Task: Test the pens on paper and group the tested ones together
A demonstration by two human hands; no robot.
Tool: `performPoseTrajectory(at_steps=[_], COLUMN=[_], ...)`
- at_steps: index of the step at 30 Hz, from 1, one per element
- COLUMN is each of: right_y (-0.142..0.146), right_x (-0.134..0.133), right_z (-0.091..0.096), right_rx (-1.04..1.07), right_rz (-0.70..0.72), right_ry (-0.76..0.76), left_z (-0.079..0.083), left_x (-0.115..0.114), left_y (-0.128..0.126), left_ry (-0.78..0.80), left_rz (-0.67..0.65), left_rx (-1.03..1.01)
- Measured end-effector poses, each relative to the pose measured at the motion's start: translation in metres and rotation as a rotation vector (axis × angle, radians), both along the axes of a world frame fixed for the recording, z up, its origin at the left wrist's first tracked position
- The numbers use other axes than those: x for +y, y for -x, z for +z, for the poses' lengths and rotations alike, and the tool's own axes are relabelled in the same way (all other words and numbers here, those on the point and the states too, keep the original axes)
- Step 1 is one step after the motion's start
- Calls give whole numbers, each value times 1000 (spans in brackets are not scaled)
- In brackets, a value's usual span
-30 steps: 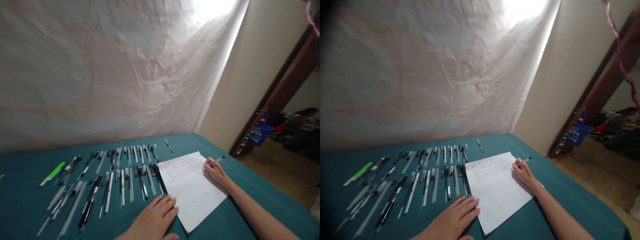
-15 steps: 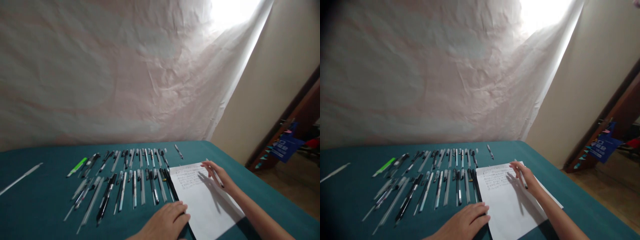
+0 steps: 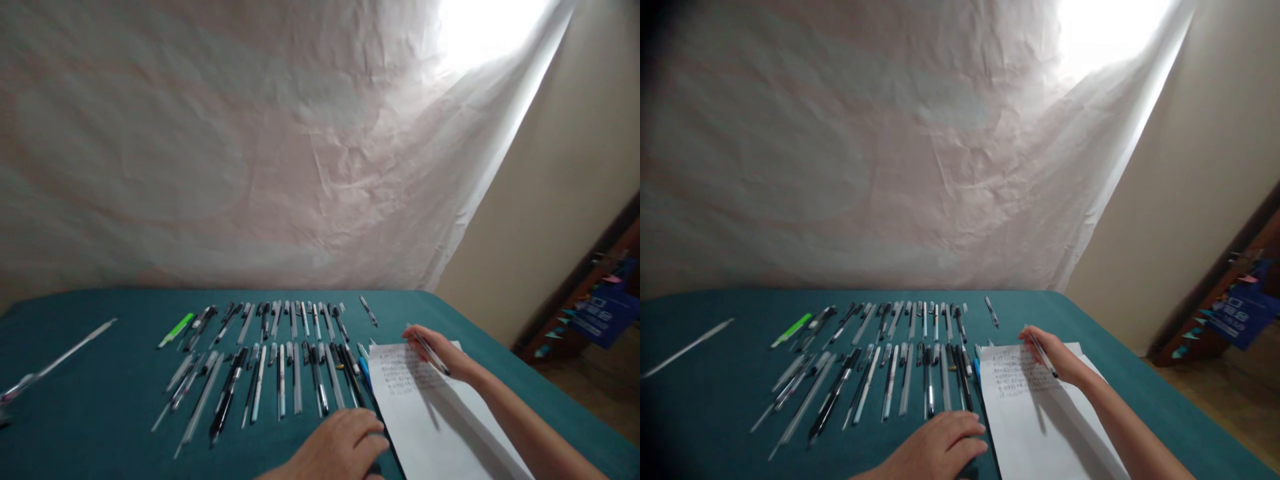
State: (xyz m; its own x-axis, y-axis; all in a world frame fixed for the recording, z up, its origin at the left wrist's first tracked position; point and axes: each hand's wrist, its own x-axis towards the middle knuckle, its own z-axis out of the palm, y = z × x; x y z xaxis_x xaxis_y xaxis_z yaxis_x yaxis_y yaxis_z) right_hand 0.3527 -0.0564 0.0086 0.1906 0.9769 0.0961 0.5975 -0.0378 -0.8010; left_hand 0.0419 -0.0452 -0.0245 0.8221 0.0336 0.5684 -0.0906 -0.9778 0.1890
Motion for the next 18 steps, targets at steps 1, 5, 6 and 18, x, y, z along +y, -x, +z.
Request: performPoseTrajectory(at_steps=[1,5,6,18], right_y=[-7,-31,-34,22], right_x=[-5,-20,-22,74], right_z=[1,3,4,8], right_rx=[-29,-153,-172,-475], right_rz=[46,197,217,172], right_ry=[5,40,58,-106], left_z=[1,3,3,17], left_x=[0,-1,-1,5], left_y=[1,3,3,9], left_ry=[5,21,23,214], left_rz=[4,23,25,62], left_rx=[11,63,72,90])
